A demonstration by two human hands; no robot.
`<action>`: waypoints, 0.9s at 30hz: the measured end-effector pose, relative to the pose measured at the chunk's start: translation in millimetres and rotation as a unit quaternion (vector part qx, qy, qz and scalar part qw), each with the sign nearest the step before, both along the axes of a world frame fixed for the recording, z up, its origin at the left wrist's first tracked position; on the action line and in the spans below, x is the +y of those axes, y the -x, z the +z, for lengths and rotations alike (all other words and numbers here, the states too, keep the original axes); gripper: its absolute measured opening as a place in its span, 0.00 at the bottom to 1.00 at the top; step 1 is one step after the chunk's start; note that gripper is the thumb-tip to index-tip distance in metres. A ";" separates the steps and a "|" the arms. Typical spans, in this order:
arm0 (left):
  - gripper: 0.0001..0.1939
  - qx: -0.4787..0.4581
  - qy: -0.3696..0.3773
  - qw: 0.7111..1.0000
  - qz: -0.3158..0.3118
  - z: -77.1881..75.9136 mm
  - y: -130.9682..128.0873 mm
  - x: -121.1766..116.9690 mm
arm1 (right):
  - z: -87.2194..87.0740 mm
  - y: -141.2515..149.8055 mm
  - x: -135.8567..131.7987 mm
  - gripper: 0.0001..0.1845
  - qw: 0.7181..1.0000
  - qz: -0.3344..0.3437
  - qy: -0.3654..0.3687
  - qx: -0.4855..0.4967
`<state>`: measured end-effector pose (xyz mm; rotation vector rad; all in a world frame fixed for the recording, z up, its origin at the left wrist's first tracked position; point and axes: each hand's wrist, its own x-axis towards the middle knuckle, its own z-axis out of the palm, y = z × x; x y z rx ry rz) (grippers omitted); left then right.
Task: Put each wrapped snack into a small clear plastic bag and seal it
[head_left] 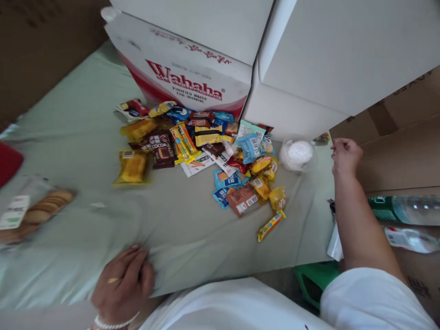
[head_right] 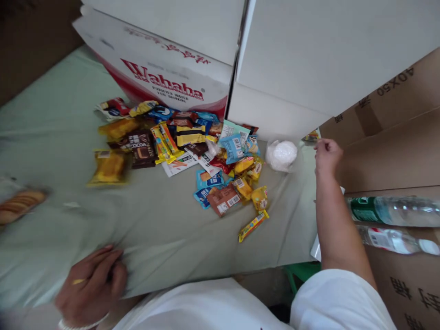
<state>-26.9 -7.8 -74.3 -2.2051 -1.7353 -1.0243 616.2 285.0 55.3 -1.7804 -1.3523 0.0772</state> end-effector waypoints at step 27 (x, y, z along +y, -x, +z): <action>0.38 -0.743 0.376 0.529 -0.163 83.3 -80.7 21.5 | -4.9 336.3 -228.6 0.11 0.679 0.247 0.311 0.617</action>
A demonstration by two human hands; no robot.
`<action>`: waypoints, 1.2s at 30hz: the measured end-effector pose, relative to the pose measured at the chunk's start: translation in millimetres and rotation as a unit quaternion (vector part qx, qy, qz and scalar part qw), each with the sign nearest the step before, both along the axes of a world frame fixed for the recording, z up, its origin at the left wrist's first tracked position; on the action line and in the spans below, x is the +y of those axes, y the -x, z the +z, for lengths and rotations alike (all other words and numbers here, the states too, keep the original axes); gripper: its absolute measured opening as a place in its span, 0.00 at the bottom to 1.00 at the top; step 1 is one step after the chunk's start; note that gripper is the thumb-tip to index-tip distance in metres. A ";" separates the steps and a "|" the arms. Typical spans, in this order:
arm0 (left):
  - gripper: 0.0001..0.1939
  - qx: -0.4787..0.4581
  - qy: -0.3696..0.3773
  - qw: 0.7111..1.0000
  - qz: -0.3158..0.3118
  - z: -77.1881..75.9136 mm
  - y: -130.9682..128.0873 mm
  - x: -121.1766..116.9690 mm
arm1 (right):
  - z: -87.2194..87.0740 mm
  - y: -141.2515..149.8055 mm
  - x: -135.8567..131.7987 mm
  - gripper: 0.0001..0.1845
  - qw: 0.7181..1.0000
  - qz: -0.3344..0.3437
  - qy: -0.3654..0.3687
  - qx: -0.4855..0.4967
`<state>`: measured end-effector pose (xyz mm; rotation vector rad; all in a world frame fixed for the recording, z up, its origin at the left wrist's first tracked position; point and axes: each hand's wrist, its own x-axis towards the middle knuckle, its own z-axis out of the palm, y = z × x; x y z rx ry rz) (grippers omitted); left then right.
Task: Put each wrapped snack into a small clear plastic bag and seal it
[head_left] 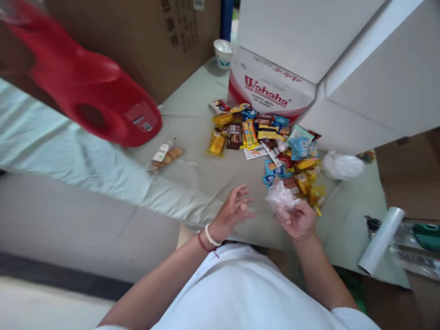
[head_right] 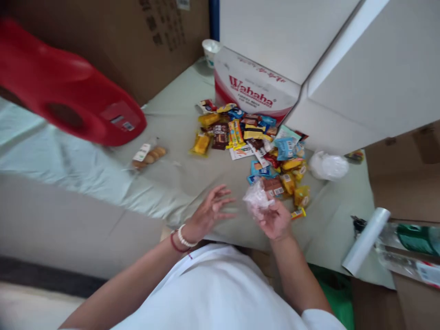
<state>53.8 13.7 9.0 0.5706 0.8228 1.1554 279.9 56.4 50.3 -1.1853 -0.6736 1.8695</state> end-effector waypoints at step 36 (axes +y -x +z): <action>0.23 0.102 0.033 0.988 0.110 -15.6 54.0 -6.3 | -31.9 34.5 2.2 0.21 0.900 0.024 -0.277 -0.334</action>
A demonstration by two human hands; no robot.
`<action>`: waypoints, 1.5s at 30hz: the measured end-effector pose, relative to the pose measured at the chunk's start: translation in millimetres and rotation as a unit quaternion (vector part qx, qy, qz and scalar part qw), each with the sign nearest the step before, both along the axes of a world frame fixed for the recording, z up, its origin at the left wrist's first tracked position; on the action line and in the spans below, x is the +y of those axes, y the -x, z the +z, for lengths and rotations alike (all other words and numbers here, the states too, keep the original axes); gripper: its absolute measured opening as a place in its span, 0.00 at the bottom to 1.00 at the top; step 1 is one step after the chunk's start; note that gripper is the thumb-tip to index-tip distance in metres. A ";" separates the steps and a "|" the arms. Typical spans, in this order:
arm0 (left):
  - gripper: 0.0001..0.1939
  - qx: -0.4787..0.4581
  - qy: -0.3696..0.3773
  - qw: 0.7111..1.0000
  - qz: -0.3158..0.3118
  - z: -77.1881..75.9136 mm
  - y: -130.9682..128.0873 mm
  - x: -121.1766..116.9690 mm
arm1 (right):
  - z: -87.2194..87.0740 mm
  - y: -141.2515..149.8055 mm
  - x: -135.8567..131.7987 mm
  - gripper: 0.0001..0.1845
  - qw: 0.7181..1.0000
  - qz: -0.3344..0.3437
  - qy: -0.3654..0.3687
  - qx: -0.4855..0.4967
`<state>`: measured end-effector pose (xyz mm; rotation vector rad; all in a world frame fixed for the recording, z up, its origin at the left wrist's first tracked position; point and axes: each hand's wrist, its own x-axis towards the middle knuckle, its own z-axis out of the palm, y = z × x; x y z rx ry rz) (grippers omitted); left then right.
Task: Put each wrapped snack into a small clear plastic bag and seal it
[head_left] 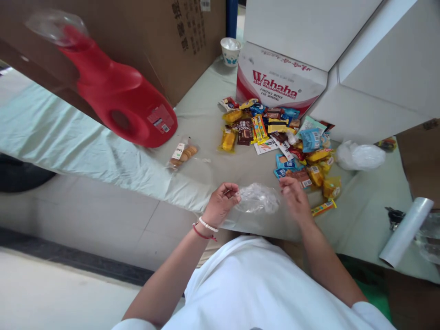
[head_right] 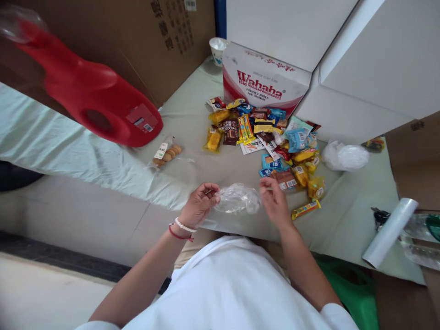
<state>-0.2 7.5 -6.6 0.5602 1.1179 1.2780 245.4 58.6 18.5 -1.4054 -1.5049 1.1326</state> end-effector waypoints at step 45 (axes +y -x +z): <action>0.20 -0.022 0.092 0.995 -0.016 1.2 -12.4 11.6 | -5.4 26.4 30.4 0.25 0.905 0.065 0.282 0.312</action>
